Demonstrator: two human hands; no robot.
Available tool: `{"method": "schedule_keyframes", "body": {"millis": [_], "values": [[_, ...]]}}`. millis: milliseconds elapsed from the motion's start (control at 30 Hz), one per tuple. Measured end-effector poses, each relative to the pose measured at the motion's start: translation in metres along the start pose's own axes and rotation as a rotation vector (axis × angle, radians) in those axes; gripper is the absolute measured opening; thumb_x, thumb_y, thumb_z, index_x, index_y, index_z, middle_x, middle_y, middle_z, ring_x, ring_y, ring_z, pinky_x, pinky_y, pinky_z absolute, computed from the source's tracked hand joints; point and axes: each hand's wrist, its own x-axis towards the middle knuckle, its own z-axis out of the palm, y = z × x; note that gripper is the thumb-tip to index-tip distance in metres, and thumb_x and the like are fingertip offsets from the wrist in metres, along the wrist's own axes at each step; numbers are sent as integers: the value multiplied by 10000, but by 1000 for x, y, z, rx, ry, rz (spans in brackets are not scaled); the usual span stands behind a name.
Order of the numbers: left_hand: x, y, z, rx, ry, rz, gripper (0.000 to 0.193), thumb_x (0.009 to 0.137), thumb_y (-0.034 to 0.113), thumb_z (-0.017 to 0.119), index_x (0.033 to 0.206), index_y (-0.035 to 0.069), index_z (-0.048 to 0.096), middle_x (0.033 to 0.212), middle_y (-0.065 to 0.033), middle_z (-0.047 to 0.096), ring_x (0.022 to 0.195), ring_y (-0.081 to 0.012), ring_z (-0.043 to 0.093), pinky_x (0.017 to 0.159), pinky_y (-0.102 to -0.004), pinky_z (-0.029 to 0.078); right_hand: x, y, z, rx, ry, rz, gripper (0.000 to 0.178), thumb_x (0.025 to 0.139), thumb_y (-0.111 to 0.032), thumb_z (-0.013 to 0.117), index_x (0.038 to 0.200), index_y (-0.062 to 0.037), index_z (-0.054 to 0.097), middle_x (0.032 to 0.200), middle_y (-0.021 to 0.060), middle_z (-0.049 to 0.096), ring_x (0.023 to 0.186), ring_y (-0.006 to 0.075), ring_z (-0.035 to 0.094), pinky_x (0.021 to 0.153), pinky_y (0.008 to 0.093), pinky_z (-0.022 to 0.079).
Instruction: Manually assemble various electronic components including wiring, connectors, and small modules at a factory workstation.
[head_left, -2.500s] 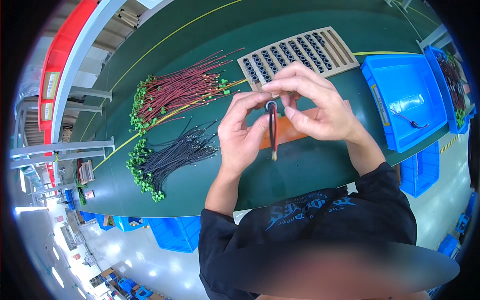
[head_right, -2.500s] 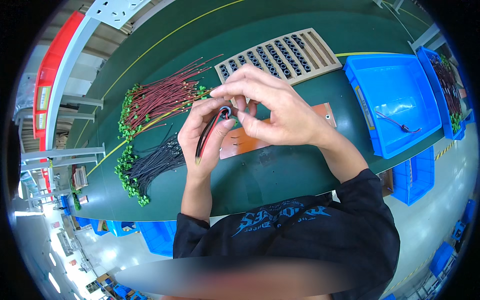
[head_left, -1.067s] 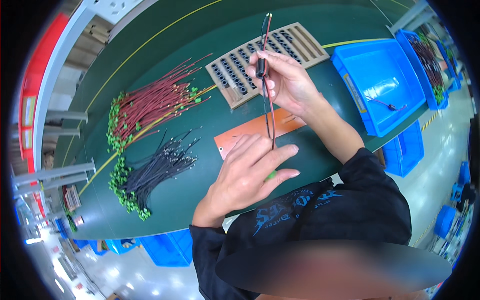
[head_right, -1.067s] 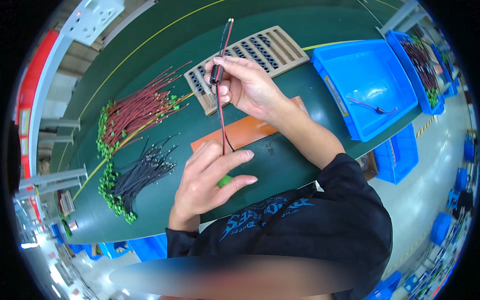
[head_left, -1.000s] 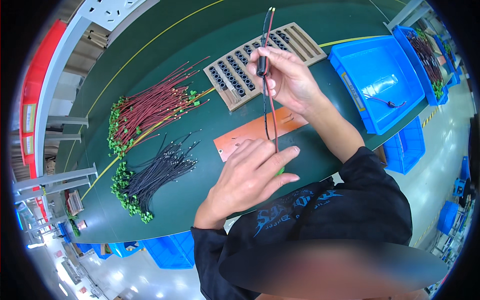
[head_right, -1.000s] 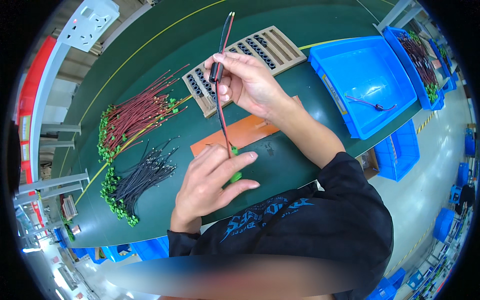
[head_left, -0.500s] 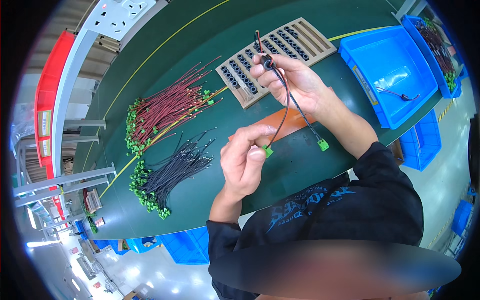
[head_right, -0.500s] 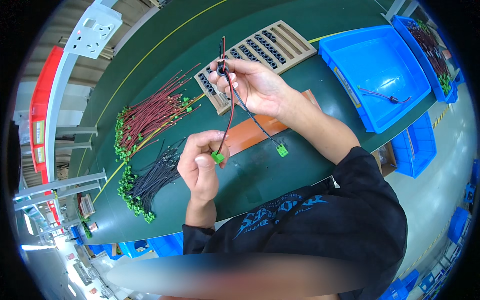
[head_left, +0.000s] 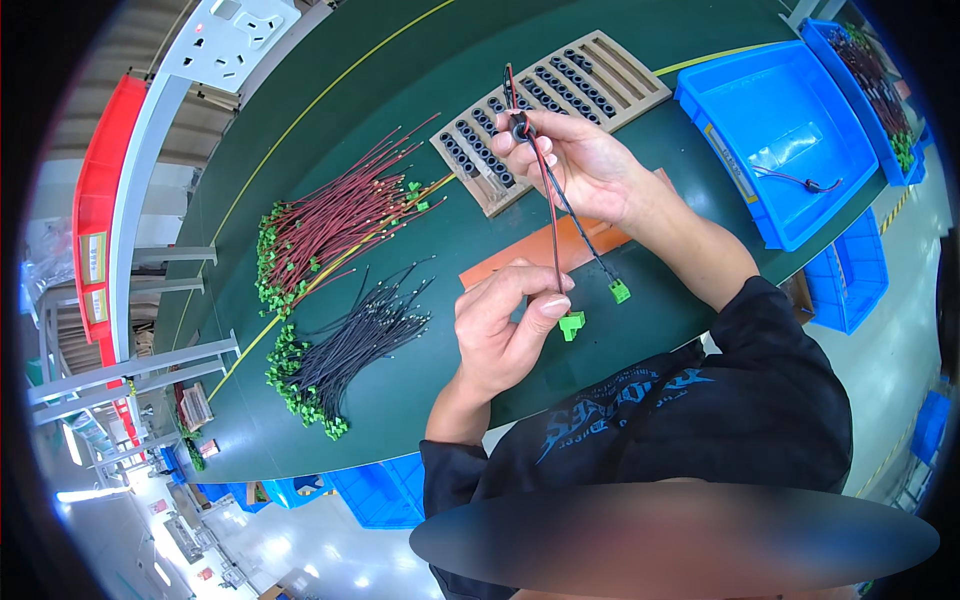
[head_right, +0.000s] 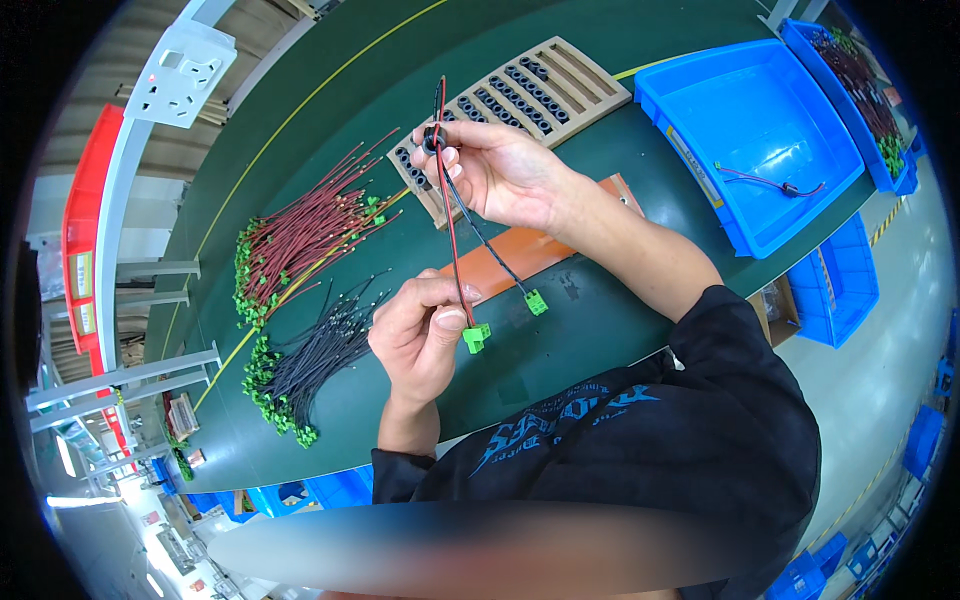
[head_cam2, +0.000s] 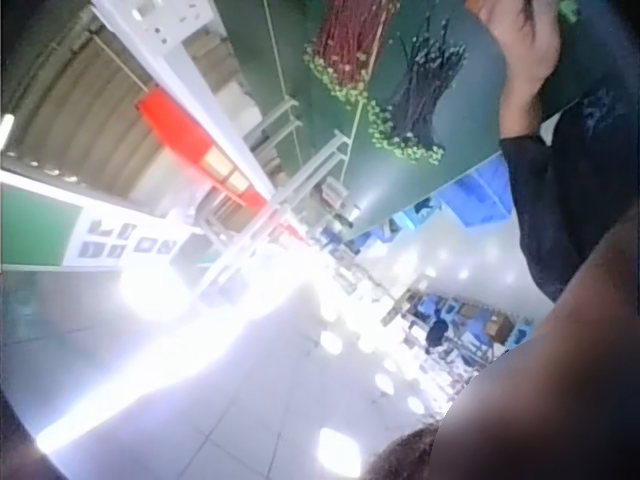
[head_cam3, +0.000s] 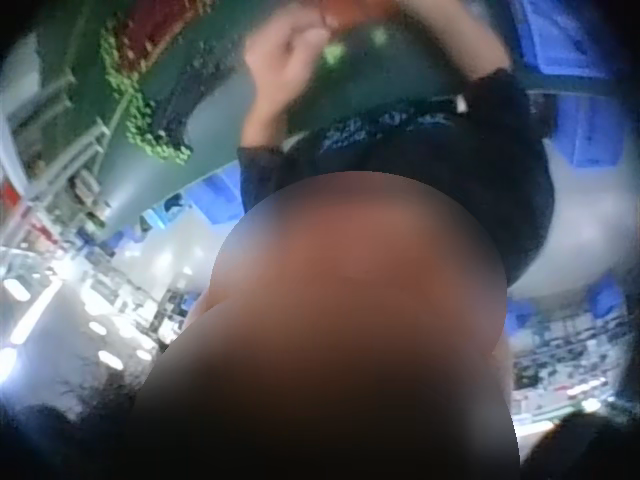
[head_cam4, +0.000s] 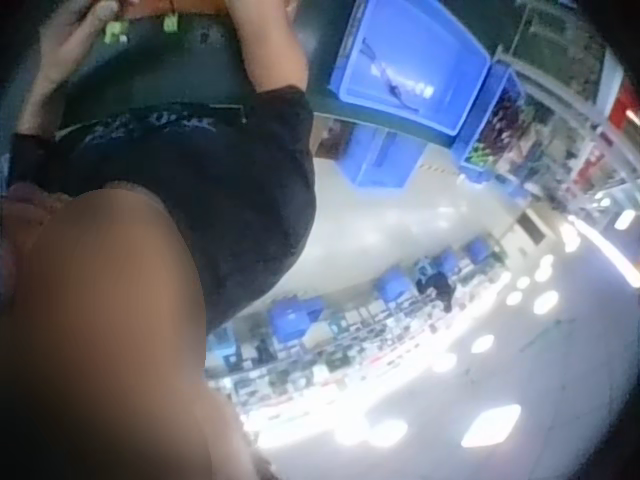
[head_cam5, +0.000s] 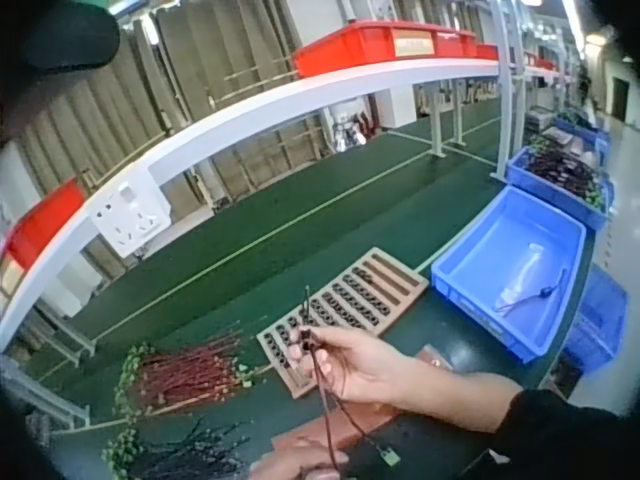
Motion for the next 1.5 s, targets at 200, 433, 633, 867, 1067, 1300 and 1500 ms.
{"method": "schedule_keyframes", "body": {"millis": [200, 433, 633, 867, 1067, 1300, 1500], "values": [[2, -2, 3, -3, -24, -44, 153, 885, 82, 739, 934, -36, 654, 964, -132, 658, 738, -165, 623, 641, -270, 521, -2, 0, 2, -40, 19, -22, 247, 1032, -114, 516, 1178, 85, 513, 1020, 126, 509, 754, 94, 541, 630, 173, 576], [7, -8, 9, -74, -63, -118, 198, 896, 123, 738, 960, -22, 618, 1179, -190, 606, 989, -208, 639, 779, -314, 552, -3, 4, 1, -193, 80, -99, 252, 1035, -139, 521, 1169, 73, 546, 1020, 137, 555, 709, 75, 528, 575, 175, 527], [0, -5, 12, -391, -104, -257, 111, 998, 90, 596, 1033, -9, 564, 1193, -198, 636, 1006, -212, 649, 849, -338, 544, -4, 10, 7, -413, 63, -169, 255, 1036, -189, 538, 1115, 46, 598, 925, 99, 610, 678, 77, 564, 532, 177, 502], [-1, -19, 16, -562, 13, -373, 126, 1002, 49, 550, 1088, 26, 461, 841, -185, 679, 746, -249, 686, 679, -343, 572, -15, 10, 17, -669, 195, -348, 268, 1034, -265, 561, 1067, -13, 642, 912, 72, 655, 646, 130, 652, 497, 226, 535], [-5, -19, 25, -459, -56, -412, 295, 980, 15, 560, 1242, 42, 427, 989, -226, 697, 876, -305, 705, 862, -407, 552, -78, -16, 47, -981, 197, -582, 278, 1019, -279, 593, 1066, -9, 644, 896, 76, 677, 677, 192, 724, 499, 259, 578], [-7, -28, 48, -402, -120, -350, 511, 913, -55, 632, 1379, 35, 443, 1457, -182, 457, 1285, -289, 543, 997, -358, 466, -240, -195, 18, -739, 98, -821, 273, 1032, -167, 542, 1188, 47, 605, 1095, 140, 650, 952, 156, 664, 745, 240, 563], [-14, -34, 52, -350, -182, -384, 369, 928, -48, 625, 1280, 21, 540, 1300, -152, 570, 1187, -258, 597, 985, -351, 485, -329, -273, -45, -898, 1000, -831, 253, 1040, -171, 527, 1146, 40, 616, 1075, 156, 670, 961, 192, 691, 777, 260, 612]]}}
